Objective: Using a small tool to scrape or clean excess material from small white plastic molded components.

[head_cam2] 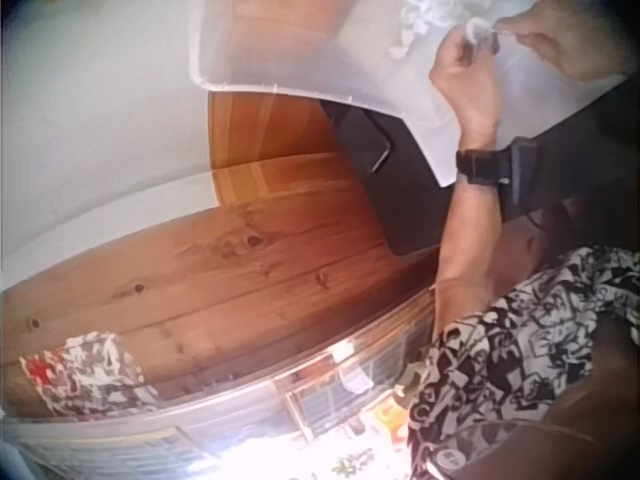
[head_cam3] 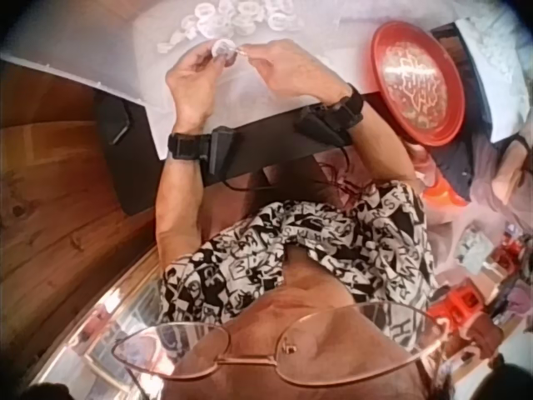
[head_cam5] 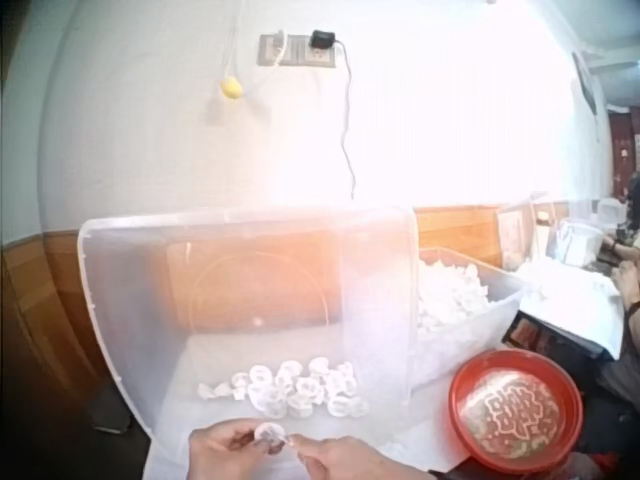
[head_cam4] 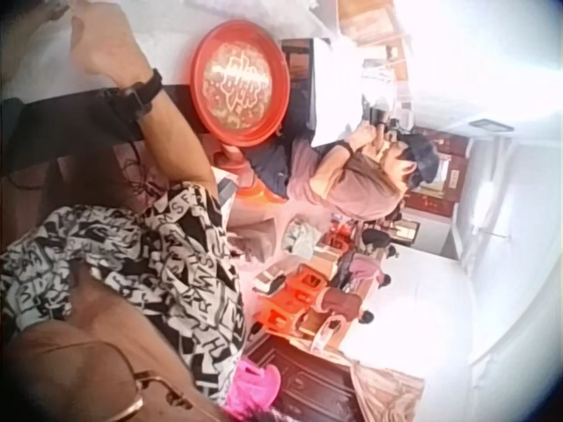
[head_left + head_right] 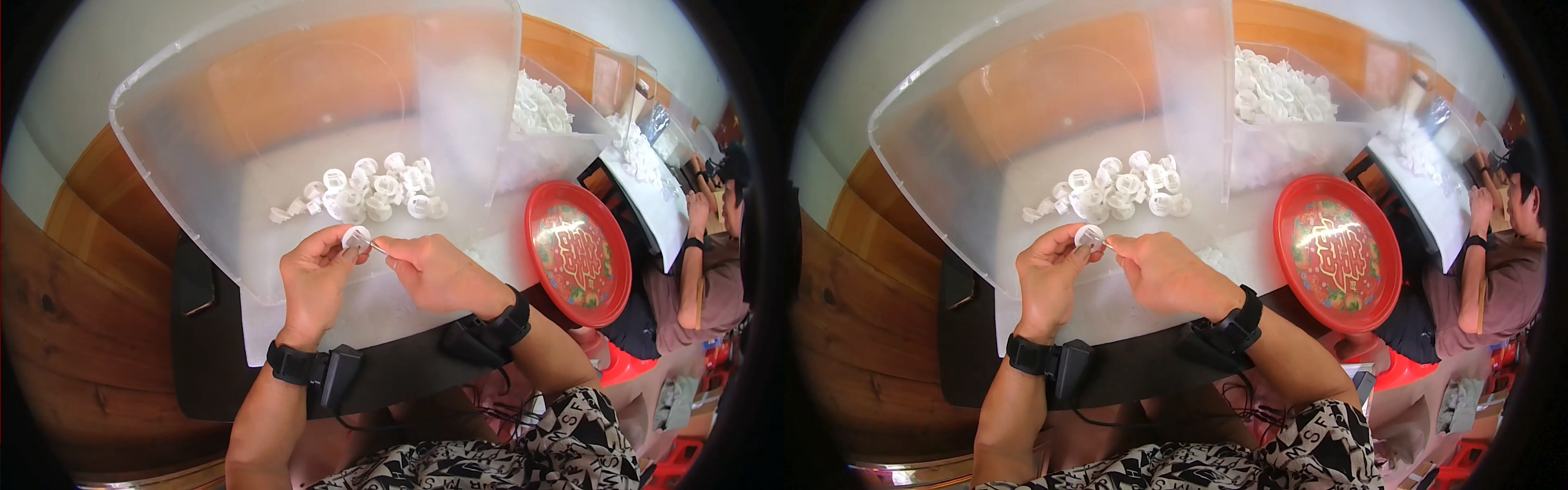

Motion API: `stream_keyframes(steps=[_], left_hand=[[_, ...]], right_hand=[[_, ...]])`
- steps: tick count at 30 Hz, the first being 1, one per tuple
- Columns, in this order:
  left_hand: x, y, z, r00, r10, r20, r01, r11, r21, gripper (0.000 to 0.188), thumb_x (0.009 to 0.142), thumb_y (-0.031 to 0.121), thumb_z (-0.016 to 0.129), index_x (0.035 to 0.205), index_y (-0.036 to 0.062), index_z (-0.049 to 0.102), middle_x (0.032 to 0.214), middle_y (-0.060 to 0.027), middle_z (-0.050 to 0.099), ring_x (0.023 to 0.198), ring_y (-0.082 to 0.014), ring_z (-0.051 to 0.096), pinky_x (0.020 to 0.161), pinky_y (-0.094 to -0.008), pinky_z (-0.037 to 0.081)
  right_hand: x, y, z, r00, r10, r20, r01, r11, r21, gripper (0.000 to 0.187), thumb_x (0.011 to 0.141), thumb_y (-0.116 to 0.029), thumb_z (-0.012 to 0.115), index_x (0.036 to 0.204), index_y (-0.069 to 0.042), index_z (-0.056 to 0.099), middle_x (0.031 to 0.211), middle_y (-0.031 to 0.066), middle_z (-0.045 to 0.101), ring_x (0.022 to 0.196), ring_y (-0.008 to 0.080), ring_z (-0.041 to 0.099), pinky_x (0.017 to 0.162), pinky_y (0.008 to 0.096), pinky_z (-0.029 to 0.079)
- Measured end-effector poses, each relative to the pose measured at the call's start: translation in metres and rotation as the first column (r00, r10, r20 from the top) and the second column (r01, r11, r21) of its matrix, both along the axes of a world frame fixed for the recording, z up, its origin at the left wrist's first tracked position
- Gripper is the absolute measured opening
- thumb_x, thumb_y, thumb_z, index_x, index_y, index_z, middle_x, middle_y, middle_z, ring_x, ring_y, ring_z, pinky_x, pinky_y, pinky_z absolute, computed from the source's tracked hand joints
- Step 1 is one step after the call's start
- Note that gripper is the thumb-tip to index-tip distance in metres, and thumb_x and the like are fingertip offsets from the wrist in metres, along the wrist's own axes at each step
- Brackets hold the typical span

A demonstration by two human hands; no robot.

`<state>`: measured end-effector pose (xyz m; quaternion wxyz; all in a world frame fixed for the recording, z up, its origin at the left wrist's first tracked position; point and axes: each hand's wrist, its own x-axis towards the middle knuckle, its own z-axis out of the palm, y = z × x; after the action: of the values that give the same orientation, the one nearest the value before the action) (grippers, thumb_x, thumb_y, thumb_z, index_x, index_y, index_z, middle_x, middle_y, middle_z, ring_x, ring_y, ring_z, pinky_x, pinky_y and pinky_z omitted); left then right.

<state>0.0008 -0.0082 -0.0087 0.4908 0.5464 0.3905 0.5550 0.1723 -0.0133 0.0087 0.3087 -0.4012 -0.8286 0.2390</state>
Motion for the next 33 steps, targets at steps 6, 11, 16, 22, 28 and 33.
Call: stream_keyframes(steps=[6, 11, 16, 22, 28, 33], left_hand=[[-0.006, 0.003, -0.001, 0.986, 0.068, 0.150, -0.064, 0.997, -0.032, 0.025, 0.081, -0.005, 0.055, 0.106, -0.0047, 0.056, 0.096, -0.0119, 0.062, 0.084, -0.0180, 0.060, 0.077, -0.0306, 0.048], [-0.006, 0.003, -0.002, 0.969, 0.020, 0.245, -0.008, 0.999, -0.050, 0.027, 0.081, -0.006, 0.056, 0.108, -0.0037, 0.055, 0.098, -0.0124, 0.062, 0.086, -0.0191, 0.060, 0.077, -0.0303, 0.049], [-0.004, 0.003, -0.002, 0.965, 0.024, 0.262, -0.010, 0.998, -0.054, 0.027, 0.081, -0.007, 0.056, 0.107, -0.0046, 0.055, 0.099, -0.0132, 0.061, 0.086, -0.0196, 0.060, 0.078, -0.0315, 0.050], [0.000, 0.002, -0.001, 0.954, 0.074, 0.290, -0.058, 0.996, -0.063, 0.024, 0.078, -0.009, 0.058, 0.102, -0.0073, 0.058, 0.092, -0.0123, 0.063, 0.081, -0.0171, 0.061, 0.076, -0.0294, 0.052], [0.002, 0.001, -0.005, 0.958, 0.092, 0.270, -0.080, 0.995, -0.056, 0.025, 0.077, -0.010, 0.060, 0.102, -0.0073, 0.058, 0.091, -0.0123, 0.063, 0.080, -0.0167, 0.061, 0.075, -0.0285, 0.052], [0.003, 0.001, -0.008, 0.979, 0.117, 0.168, -0.113, 0.993, -0.035, 0.024, 0.077, -0.009, 0.060, 0.102, -0.0072, 0.059, 0.090, -0.0110, 0.063, 0.079, -0.0146, 0.061, 0.073, -0.0264, 0.052]], right_hand=[[-0.002, 0.001, 0.003, 0.951, -0.131, -0.281, -0.011, 0.892, -0.453, 0.024, 0.090, -0.010, 0.046, 0.108, 0.000, 0.058, 0.066, 0.0002, 0.053, 0.052, 0.0061, 0.051, 0.044, 0.0238, 0.040], [-0.006, -0.001, 0.009, 0.928, -0.191, -0.320, -0.056, 0.777, -0.627, 0.024, 0.092, -0.012, 0.044, 0.106, -0.001, 0.059, 0.065, 0.0015, 0.052, 0.048, 0.0070, 0.049, 0.040, 0.0212, 0.039], [-0.009, -0.004, 0.012, 0.927, -0.202, -0.316, -0.034, 0.794, -0.607, 0.020, 0.088, -0.011, 0.042, 0.077, 0.000, 0.055, 0.057, 0.0007, 0.048, 0.047, 0.0080, 0.047, 0.042, 0.0247, 0.036], [-0.009, -0.002, 0.002, 0.941, -0.162, -0.297, -0.017, 0.854, -0.520, 0.015, 0.087, -0.008, 0.044, 0.079, 0.000, 0.054, 0.056, 0.0031, 0.049, 0.047, 0.0088, 0.043, 0.044, 0.0270, 0.036], [-0.009, -0.003, -0.004, 0.960, -0.080, -0.267, -0.017, 0.940, -0.342, 0.013, 0.085, -0.005, 0.047, 0.089, 0.000, 0.058, 0.055, 0.0089, 0.050, 0.047, 0.0147, 0.044, 0.046, 0.0291, 0.037], [-0.008, -0.002, -0.003, 0.995, -0.018, -0.103, 0.019, 1.000, 0.010, 0.013, 0.081, -0.004, 0.050, 0.090, 0.001, 0.057, 0.063, 0.0145, 0.057, 0.053, 0.0273, 0.056, 0.049, 0.0344, 0.042]])
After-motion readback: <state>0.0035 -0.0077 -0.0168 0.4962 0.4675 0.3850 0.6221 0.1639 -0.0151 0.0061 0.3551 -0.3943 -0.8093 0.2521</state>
